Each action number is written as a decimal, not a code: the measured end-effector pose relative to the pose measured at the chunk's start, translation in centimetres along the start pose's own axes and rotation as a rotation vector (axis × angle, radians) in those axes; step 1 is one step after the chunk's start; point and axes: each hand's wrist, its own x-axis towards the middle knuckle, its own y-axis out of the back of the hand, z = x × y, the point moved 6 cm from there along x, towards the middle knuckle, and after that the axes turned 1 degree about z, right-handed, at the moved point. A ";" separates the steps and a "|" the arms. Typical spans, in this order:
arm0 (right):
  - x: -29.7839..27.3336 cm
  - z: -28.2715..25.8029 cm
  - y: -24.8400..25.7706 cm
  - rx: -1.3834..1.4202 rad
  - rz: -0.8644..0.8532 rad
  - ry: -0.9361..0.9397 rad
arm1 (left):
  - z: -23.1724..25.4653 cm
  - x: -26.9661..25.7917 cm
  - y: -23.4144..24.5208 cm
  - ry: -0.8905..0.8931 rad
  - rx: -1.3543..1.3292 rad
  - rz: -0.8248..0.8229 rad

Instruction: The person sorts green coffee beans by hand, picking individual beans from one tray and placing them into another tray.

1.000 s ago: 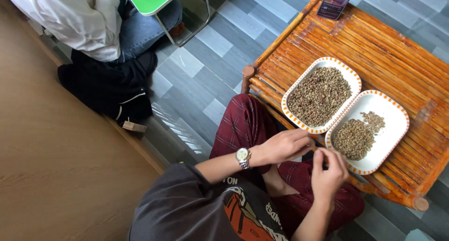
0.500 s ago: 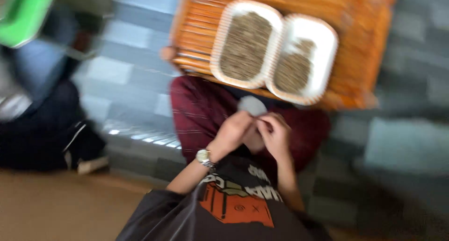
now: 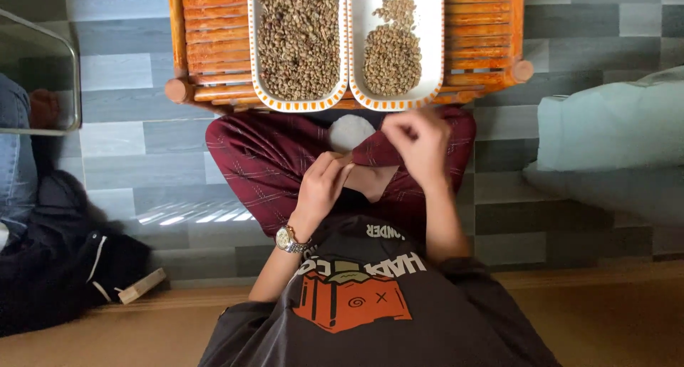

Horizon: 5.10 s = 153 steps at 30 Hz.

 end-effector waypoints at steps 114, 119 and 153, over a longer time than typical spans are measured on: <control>-0.8 -2.3 -5.2 0.241 -0.217 0.172 | -0.4 3.4 1.4 0.034 -0.092 0.050; -1.2 -2.1 -4.2 0.287 -0.255 0.120 | -0.3 3.3 1.0 0.034 -0.040 0.037; -0.3 0.2 -1.5 -0.002 -0.012 0.118 | -9.2 11.3 0.6 -0.025 0.608 -0.102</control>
